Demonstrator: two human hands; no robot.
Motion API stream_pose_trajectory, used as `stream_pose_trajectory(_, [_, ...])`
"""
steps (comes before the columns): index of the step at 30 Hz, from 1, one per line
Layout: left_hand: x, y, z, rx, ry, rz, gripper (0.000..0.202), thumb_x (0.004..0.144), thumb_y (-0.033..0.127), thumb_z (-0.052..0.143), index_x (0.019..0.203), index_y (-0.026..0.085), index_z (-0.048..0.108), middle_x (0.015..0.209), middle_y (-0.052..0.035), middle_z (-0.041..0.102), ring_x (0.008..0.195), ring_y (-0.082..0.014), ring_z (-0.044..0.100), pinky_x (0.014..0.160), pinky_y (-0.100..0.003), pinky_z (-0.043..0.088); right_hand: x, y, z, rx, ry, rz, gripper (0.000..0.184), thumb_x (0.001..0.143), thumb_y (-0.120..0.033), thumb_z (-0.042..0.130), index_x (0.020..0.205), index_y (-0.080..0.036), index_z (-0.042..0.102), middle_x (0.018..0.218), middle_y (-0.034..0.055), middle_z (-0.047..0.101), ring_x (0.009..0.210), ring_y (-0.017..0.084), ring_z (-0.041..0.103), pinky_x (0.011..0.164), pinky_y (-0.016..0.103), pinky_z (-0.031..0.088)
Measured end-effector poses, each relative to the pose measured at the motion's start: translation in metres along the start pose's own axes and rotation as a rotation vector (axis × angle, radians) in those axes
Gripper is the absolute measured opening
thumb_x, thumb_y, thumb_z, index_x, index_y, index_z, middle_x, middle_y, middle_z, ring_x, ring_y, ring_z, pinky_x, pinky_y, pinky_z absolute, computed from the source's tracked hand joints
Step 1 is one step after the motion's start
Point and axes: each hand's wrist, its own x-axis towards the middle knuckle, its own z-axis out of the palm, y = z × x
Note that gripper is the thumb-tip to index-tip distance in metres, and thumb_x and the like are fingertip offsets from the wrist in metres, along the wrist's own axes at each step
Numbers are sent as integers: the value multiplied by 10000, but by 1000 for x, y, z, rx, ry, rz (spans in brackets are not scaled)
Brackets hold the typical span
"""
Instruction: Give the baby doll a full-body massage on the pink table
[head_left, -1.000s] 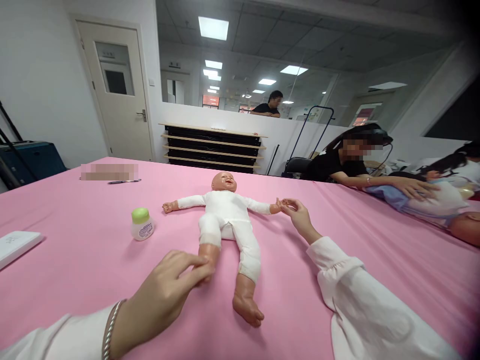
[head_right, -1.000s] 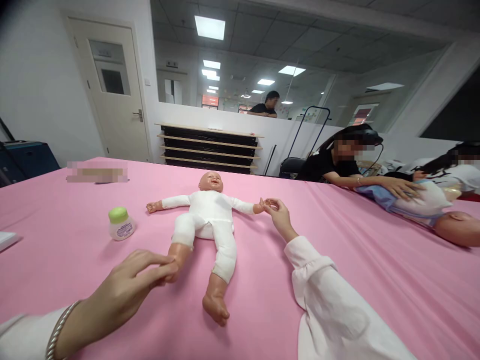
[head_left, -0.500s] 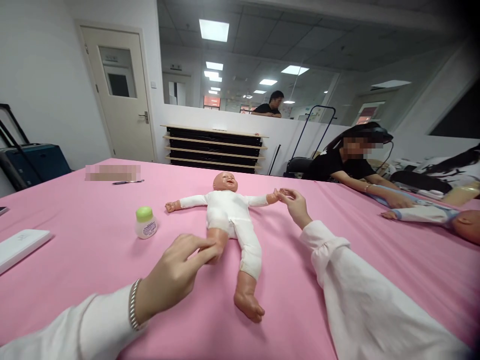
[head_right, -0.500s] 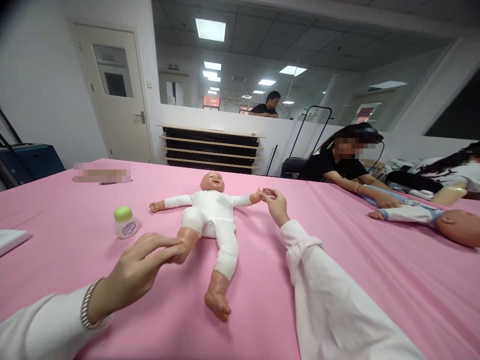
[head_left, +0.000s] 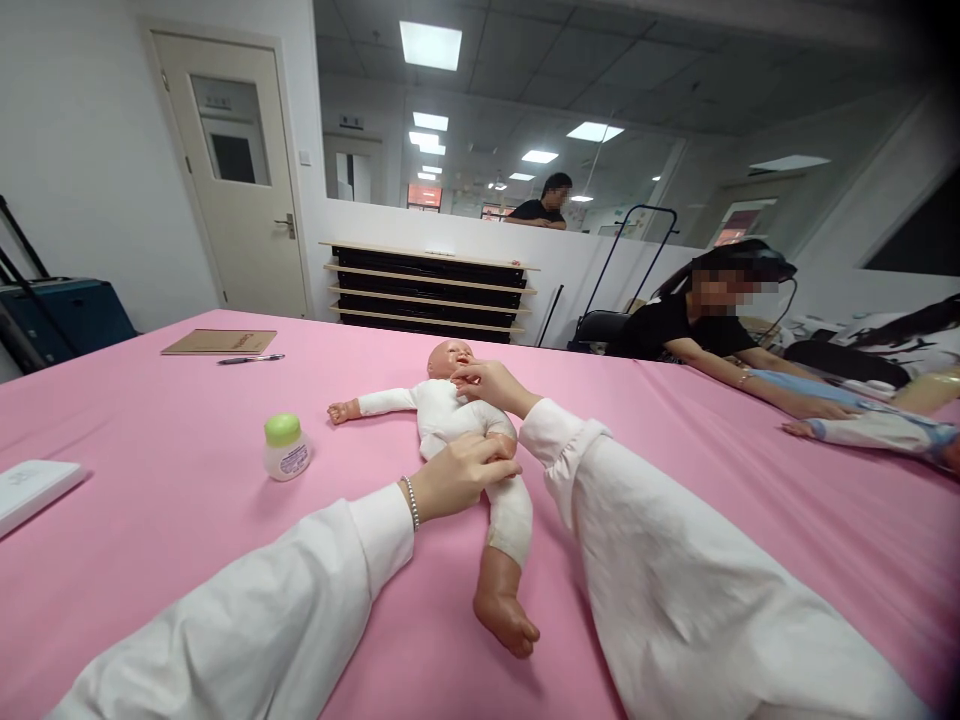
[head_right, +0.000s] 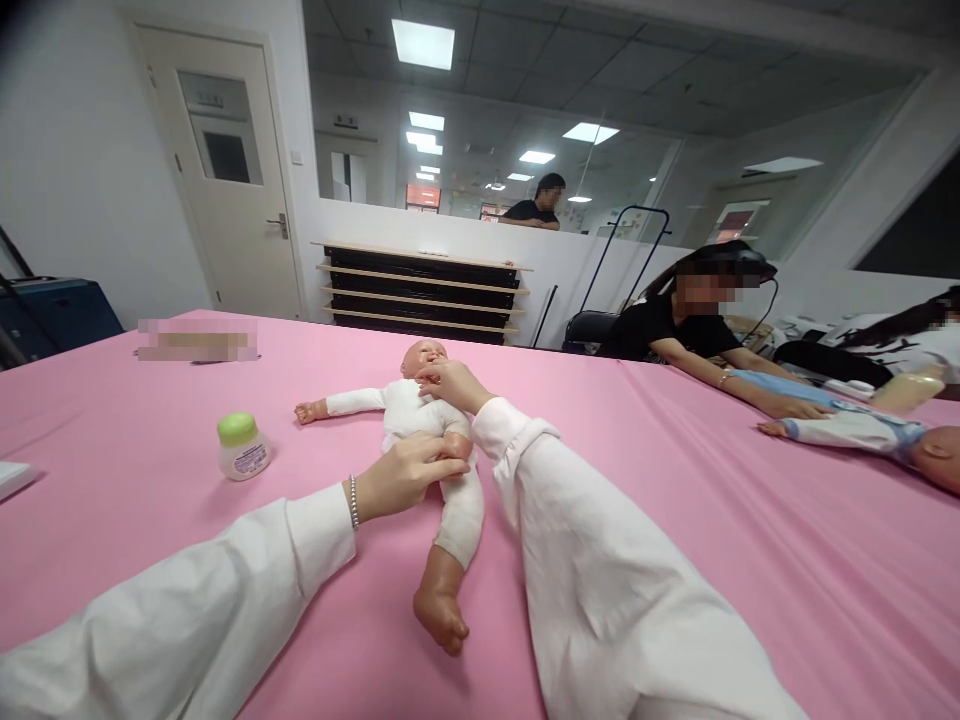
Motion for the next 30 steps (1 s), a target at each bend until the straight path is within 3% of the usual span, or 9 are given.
stream_pose_trajectory(6, [-1,-4,12,-2,13,-15,263,832,74,396,933,160,624,870,-46,601,759,-134,524,669,-261,428,4,-2,4,22,-49,8,159,676,-163,689,823,-221,707,871,10,668,988,209,574,866,296,450])
stream_pose_trajectory(8, [1,-1,3,-25,26,-14,257,829,66,402,934,157,619,867,-44,602,760,-131,524,670,-260,431,3,1,1,121,2,45,153,681,-181,674,830,-200,702,852,17,668,904,199,605,817,292,475])
stream_pose_trajectory(11, [0,10,-28,-68,75,-44,262,817,43,405,952,155,599,904,-47,604,814,-132,533,702,-261,441,-10,20,-15,349,242,125,212,700,-257,645,888,-165,671,888,45,660,830,183,617,774,304,499])
stream_pose_trajectory(15, [-21,40,-87,-56,56,-86,295,813,25,381,979,176,572,931,-54,604,831,-135,542,692,-262,448,-61,72,-45,552,608,354,346,651,-350,686,931,-157,620,984,78,629,894,190,601,831,348,502])
stream_pose_trajectory(17, [-41,56,-109,-47,-52,-94,314,803,15,371,992,175,563,913,-62,609,748,-129,537,644,-264,449,-97,100,-52,697,705,545,328,656,-352,675,912,-163,596,1023,88,612,923,196,599,840,352,511])
stream_pose_trajectory(19, [-64,68,-120,-43,-173,-77,348,789,4,361,1025,170,555,911,-72,616,697,-129,526,620,-273,451,-130,121,-49,795,686,747,238,685,-350,635,853,-187,590,985,76,624,915,196,605,808,338,533])
stream_pose_trajectory(23, [-101,78,-119,-50,-271,-62,369,791,8,359,1071,165,541,908,-85,625,713,-141,541,633,-283,462,-164,135,-34,755,603,862,117,698,-315,593,726,-202,588,803,76,641,811,213,624,659,316,563])
stream_pose_trajectory(26, [-100,76,-118,-39,-211,-79,354,795,5,372,1066,160,539,915,-88,628,732,-143,549,636,-284,461,-153,133,-35,698,630,865,99,725,-302,561,690,-210,569,792,94,635,802,211,618,631,286,549])
stream_pose_trajectory(30, [-59,67,-119,-5,-72,-25,337,797,-4,397,1059,159,534,951,-85,630,744,-142,543,622,-285,448,-95,117,-63,662,709,787,127,767,-284,540,829,-178,574,977,113,609,885,195,599,755,279,524])
